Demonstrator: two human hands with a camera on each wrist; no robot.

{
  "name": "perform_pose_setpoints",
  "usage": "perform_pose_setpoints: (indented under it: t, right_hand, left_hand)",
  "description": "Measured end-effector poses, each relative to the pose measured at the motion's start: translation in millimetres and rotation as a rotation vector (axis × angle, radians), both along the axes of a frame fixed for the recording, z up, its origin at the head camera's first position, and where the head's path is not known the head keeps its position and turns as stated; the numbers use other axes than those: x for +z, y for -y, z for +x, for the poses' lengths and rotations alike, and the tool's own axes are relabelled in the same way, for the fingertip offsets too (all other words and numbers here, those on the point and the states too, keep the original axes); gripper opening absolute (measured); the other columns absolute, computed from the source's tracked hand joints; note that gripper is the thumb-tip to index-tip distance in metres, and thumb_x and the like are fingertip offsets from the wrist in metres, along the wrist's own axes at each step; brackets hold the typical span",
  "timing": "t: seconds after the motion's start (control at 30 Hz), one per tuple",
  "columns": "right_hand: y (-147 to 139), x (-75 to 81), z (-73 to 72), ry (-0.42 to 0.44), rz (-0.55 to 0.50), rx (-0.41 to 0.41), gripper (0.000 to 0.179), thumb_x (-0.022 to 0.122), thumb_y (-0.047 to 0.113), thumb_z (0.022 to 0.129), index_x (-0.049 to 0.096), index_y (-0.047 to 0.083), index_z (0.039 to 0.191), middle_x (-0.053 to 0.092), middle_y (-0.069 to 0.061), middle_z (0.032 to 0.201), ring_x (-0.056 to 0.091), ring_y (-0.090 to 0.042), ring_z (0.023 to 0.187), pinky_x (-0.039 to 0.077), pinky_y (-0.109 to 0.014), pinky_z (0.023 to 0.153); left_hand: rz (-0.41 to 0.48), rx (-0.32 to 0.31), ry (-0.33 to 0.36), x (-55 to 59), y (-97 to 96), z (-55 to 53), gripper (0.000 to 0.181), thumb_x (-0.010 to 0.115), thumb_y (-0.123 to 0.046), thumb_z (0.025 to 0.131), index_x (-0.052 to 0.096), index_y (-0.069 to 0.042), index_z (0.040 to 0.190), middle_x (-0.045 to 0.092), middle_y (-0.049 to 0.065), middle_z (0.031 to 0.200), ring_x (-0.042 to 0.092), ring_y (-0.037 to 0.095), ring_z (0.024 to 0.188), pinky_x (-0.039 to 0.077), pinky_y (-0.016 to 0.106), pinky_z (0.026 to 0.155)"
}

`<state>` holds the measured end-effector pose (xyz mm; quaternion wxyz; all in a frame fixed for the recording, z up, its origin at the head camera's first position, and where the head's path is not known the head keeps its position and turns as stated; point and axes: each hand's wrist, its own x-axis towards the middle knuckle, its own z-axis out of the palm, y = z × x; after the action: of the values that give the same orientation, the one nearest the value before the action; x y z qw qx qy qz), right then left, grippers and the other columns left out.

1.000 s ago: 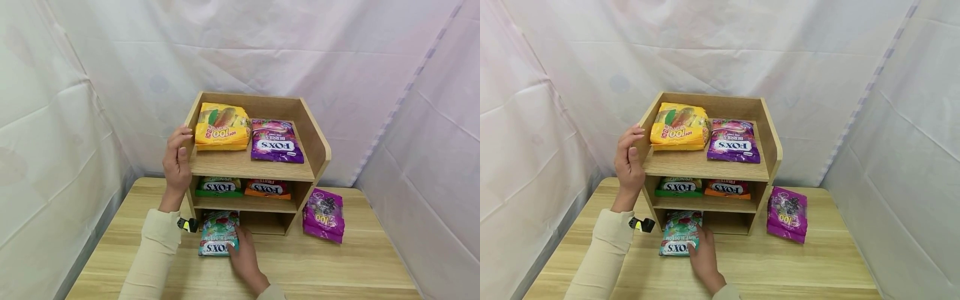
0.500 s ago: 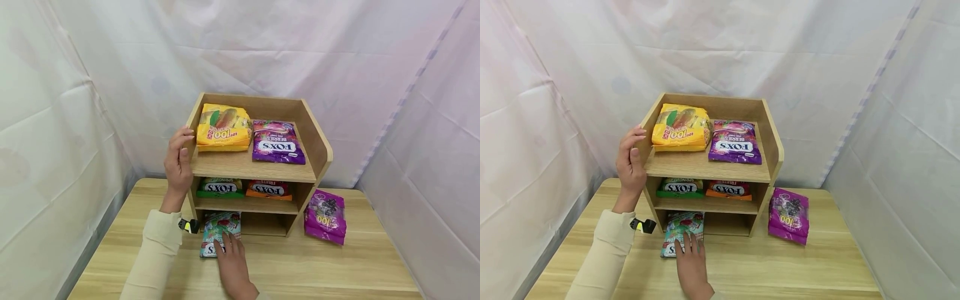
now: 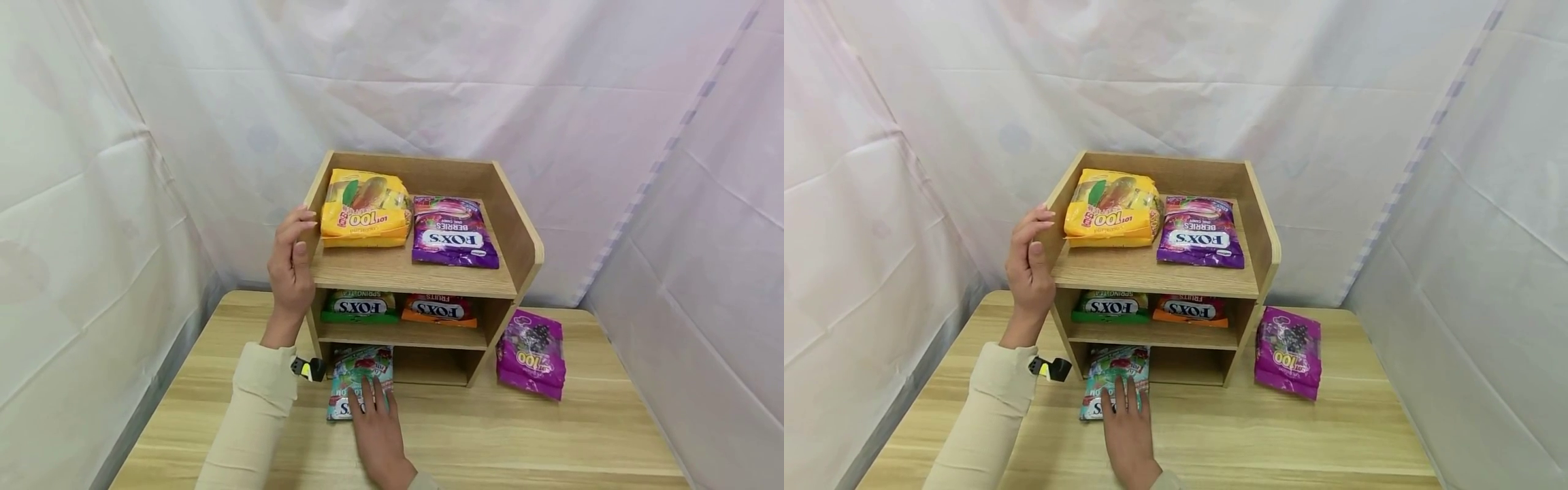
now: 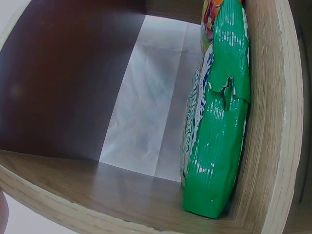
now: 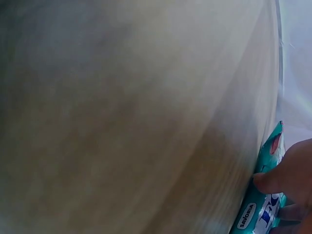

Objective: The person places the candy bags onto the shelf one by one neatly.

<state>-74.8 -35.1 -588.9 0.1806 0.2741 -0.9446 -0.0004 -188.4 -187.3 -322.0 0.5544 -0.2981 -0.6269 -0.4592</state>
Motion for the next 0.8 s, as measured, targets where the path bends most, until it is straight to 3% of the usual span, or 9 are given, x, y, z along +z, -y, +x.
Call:
perform_pose_setpoints:
  t: [0.37,0.8]
  right_hand:
    - [0.8,-0.6,-4.8,-0.048,-0.032,0.013,0.057,0.067,0.011,0.083,0.052,0.022,0.137,0.048,-0.015,0.137,0.047,-0.034,0.125,0.047,-0.050,0.093]
    - [4.5,4.6,-14.1,0.036,-0.020,-0.021,0.067,0.074,0.010,0.081,0.047,0.024,0.141,0.045,-0.012,0.140,0.043,-0.035,0.128,0.044,-0.052,0.096]
  left_hand:
    - [0.000,0.003,-0.005,-1.3,0.2,0.2,0.043,0.039,-0.024,0.105,0.053,0.017,0.103,0.054,0.035,0.109,0.047,0.049,0.115,0.033,0.052,0.106]
    - [-0.004,-0.003,-0.027,0.5,-1.2,-0.2,0.043,0.039,-0.024,0.105,0.052,0.016,0.103,0.054,0.035,0.108,0.047,0.051,0.114,0.034,0.053,0.105]
